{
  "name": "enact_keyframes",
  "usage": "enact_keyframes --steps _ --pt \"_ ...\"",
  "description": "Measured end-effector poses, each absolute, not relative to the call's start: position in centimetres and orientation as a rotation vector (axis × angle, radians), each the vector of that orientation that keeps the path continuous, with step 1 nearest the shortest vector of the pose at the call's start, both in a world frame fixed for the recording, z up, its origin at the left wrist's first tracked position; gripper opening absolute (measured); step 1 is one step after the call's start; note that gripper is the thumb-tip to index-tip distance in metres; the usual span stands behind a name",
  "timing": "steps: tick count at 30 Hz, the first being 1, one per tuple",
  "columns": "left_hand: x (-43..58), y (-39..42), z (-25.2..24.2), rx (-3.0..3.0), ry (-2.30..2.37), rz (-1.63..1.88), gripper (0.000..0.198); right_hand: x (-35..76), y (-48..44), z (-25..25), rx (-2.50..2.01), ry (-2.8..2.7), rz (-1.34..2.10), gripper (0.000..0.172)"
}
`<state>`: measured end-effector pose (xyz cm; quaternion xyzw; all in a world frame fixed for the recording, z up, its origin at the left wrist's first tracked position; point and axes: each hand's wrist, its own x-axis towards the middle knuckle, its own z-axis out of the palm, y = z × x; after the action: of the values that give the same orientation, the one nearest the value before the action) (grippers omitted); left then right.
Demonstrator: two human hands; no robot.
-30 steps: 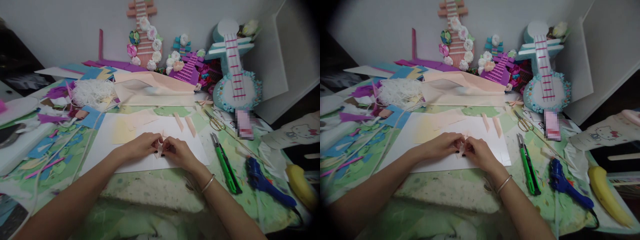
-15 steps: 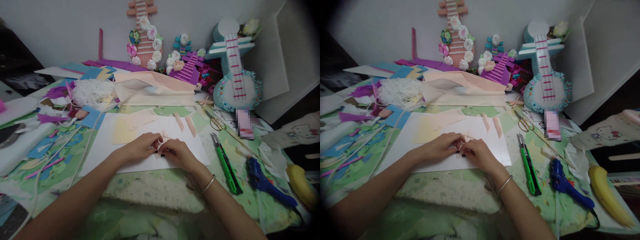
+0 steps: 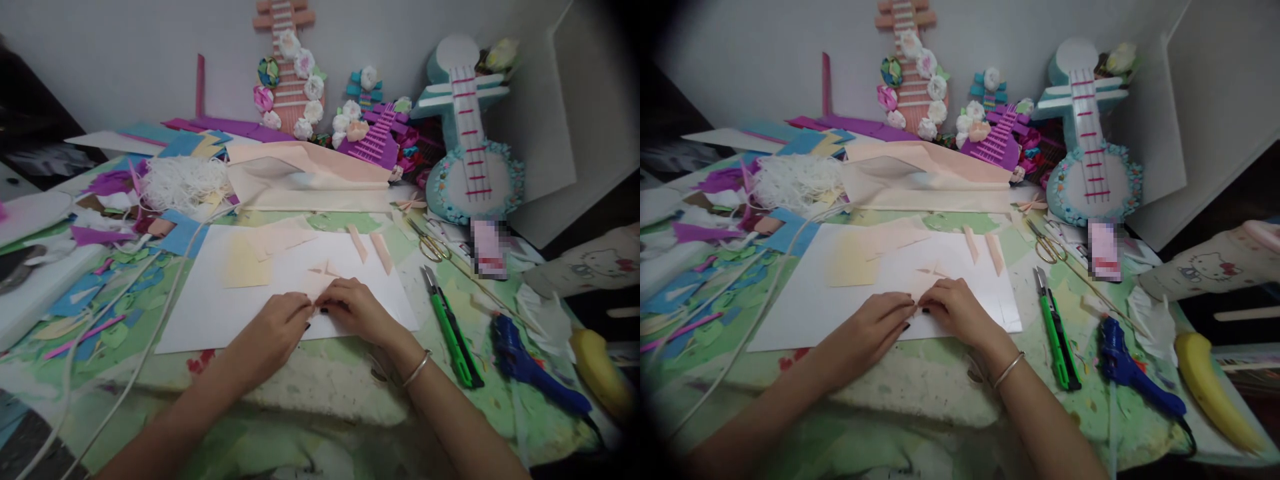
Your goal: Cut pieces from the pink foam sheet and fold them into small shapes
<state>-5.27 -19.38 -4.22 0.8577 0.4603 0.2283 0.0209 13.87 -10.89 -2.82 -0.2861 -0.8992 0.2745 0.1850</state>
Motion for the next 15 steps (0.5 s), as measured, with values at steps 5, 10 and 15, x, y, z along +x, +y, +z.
enact_keyframes --steps 5,10,15 --pt "-5.2 -20.8 -5.4 2.801 1.528 0.625 0.037 13.8 -11.0 -2.9 -0.815 -2.542 0.762 0.015" --pt "-4.9 -20.6 -5.2 2.817 1.587 0.573 0.038 13.6 -11.1 -2.7 -0.830 -2.478 0.845 0.019" --pt "-4.7 -20.7 -5.2 2.795 1.606 0.552 0.035 18.2 -8.7 -0.4 -0.896 -1.702 0.946 0.045"
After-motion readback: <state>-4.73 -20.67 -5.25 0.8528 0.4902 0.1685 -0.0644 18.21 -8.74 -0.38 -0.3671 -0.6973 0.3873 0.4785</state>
